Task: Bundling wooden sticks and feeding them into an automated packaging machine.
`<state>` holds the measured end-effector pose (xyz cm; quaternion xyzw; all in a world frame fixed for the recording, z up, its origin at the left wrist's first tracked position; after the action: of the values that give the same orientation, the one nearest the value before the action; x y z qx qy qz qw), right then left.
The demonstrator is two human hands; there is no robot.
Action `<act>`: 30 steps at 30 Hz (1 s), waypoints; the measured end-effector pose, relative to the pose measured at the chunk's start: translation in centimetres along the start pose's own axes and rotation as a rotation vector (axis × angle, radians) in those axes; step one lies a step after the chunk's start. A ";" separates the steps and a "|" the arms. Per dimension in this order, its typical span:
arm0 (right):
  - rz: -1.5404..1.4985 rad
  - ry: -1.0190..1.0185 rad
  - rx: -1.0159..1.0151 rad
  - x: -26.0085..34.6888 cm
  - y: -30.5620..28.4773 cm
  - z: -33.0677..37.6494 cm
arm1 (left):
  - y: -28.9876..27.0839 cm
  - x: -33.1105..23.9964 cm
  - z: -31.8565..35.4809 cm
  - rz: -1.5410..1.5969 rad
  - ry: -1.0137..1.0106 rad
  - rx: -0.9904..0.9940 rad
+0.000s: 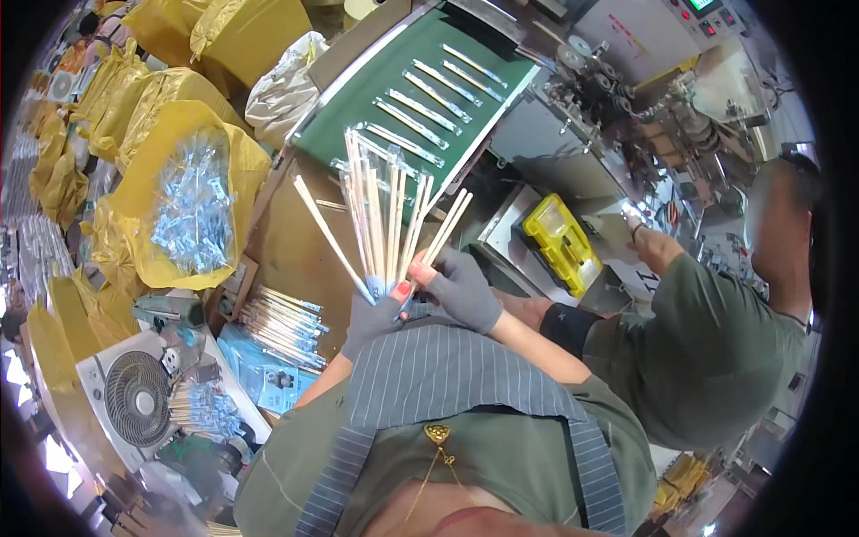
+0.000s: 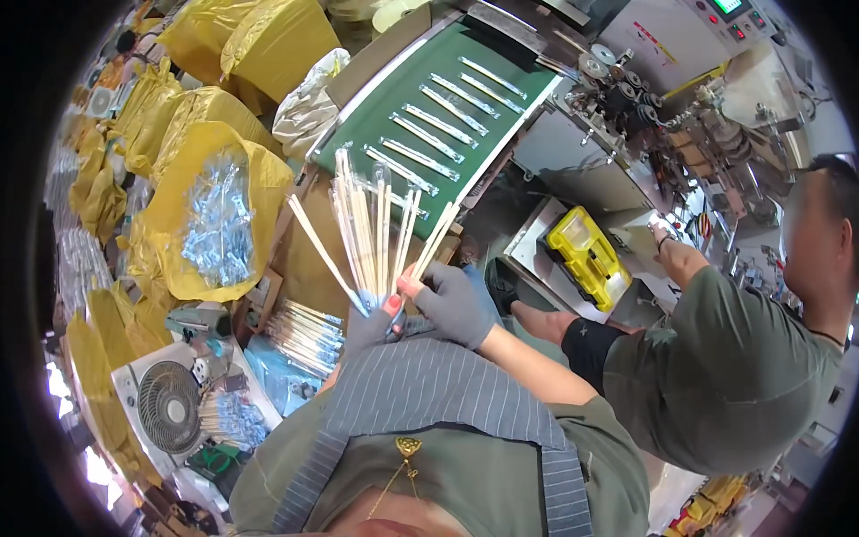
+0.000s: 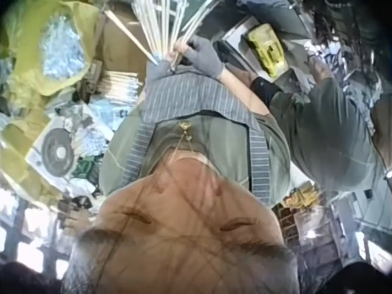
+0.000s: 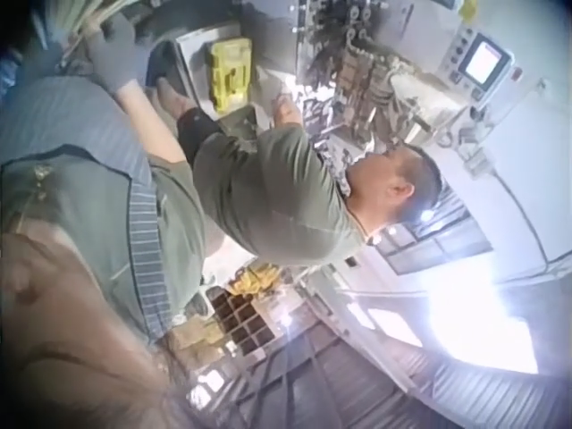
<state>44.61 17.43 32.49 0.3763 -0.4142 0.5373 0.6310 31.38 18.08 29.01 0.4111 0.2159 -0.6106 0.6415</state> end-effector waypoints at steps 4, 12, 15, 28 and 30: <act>-0.031 -0.101 -0.246 3.6 -3.5 -2.6 | -0.4 -0.5 0.2 -0.048 -0.020 0.040; -0.155 -0.215 -0.446 6.2 -15.6 -8.6 | -2.8 0.1 -0.3 0.091 -0.075 -0.026; 0.477 -0.529 -0.259 6.3 -2.9 -6.4 | -1.6 -0.5 -0.3 -0.024 -0.073 -0.042; -0.175 0.041 -0.154 2.6 1.0 -7.4 | -3.1 -2.5 -1.0 -0.068 0.041 -0.245; 0.151 -0.046 -0.166 5.2 -1.2 -8.7 | -2.8 -2.7 -1.0 -0.021 0.089 -0.282</act>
<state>47.29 27.21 34.00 0.3027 -0.4987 0.5383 0.6082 28.48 20.75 29.78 0.3415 0.3322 -0.5621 0.6761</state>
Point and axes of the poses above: each hand's wrist, its own z-axis away from the middle knuckle, its own y-axis out of the palm, x = y × z, the point moved 7 cm from there along -z, towards the middle knuckle, and after that the axes turned 9 degrees about -x, right-handed, at the moved point
